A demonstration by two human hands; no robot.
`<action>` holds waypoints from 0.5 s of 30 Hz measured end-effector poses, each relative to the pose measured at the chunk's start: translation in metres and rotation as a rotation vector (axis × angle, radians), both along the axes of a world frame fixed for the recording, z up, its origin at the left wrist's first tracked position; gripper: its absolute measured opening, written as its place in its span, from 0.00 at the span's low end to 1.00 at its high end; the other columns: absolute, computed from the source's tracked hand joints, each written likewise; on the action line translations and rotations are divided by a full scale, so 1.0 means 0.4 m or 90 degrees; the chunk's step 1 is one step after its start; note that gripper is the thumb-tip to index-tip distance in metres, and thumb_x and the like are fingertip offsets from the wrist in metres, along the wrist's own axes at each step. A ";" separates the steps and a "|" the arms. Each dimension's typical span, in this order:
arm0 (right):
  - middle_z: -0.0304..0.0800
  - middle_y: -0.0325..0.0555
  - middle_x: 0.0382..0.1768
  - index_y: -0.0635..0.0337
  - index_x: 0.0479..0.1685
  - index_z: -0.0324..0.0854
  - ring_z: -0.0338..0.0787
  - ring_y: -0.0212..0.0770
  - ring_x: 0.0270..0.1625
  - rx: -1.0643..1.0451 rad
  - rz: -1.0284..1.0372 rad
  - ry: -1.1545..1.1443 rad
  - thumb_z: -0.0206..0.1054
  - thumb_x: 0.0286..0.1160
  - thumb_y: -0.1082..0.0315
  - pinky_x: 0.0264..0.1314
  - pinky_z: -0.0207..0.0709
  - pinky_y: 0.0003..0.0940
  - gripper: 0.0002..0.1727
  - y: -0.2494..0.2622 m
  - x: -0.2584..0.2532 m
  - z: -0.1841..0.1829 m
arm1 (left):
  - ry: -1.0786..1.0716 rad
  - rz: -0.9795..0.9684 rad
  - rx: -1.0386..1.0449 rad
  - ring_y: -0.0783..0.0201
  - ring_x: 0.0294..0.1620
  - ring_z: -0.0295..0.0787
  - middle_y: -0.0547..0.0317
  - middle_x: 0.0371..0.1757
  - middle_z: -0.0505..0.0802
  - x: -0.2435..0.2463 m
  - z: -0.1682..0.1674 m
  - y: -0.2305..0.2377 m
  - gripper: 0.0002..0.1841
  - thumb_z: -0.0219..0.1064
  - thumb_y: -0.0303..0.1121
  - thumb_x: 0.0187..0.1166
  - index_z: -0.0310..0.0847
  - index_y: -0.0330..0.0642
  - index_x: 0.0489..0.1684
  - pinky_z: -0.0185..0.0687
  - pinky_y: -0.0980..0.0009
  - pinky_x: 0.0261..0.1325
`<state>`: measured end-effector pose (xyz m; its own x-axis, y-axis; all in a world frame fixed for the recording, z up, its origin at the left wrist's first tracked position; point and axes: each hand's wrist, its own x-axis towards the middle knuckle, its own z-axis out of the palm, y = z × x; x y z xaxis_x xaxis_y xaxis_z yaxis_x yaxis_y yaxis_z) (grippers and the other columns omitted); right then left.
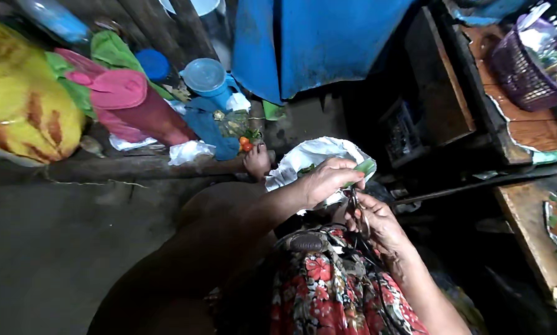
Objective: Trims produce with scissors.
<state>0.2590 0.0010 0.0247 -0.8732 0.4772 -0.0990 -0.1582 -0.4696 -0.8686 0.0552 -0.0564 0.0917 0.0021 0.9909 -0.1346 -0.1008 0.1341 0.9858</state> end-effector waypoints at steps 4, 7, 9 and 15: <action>0.93 0.42 0.36 0.70 0.70 0.77 0.87 0.28 0.27 0.054 -0.097 -0.095 0.66 0.84 0.61 0.30 0.82 0.22 0.24 -0.002 0.001 0.008 | 0.089 0.020 -0.024 0.70 0.44 0.80 0.60 0.46 0.84 -0.006 0.001 0.006 0.16 0.53 0.35 0.87 0.87 0.41 0.37 0.77 0.72 0.47; 0.93 0.44 0.39 0.71 0.71 0.75 0.89 0.31 0.30 0.057 -0.115 -0.077 0.68 0.82 0.55 0.33 0.84 0.23 0.29 0.003 0.014 -0.002 | 0.183 0.046 -0.048 0.66 0.41 0.79 0.57 0.43 0.84 -0.010 0.003 0.005 0.17 0.52 0.35 0.89 0.86 0.40 0.36 0.74 0.67 0.43; 0.93 0.45 0.41 0.71 0.71 0.76 0.90 0.32 0.32 0.067 -0.107 -0.046 0.70 0.79 0.48 0.34 0.86 0.24 0.34 0.005 0.020 -0.008 | 0.191 0.024 -0.085 0.69 0.39 0.82 0.58 0.38 0.87 -0.011 -0.001 0.010 0.16 0.52 0.35 0.90 0.84 0.39 0.38 0.78 0.69 0.46; 0.94 0.45 0.41 0.67 0.65 0.81 0.90 0.33 0.33 0.121 -0.087 -0.060 0.70 0.78 0.47 0.35 0.85 0.25 0.31 0.005 0.015 -0.001 | 0.238 -0.083 -0.115 0.73 0.36 0.83 0.60 0.35 0.88 0.002 -0.001 0.007 0.16 0.52 0.34 0.90 0.85 0.38 0.39 0.78 0.72 0.45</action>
<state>0.2651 0.0029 0.0242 -0.7900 0.6085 -0.0749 -0.1226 -0.2765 -0.9531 0.0562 -0.0537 0.0912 0.0442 0.9459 -0.3214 0.2882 0.2960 0.9107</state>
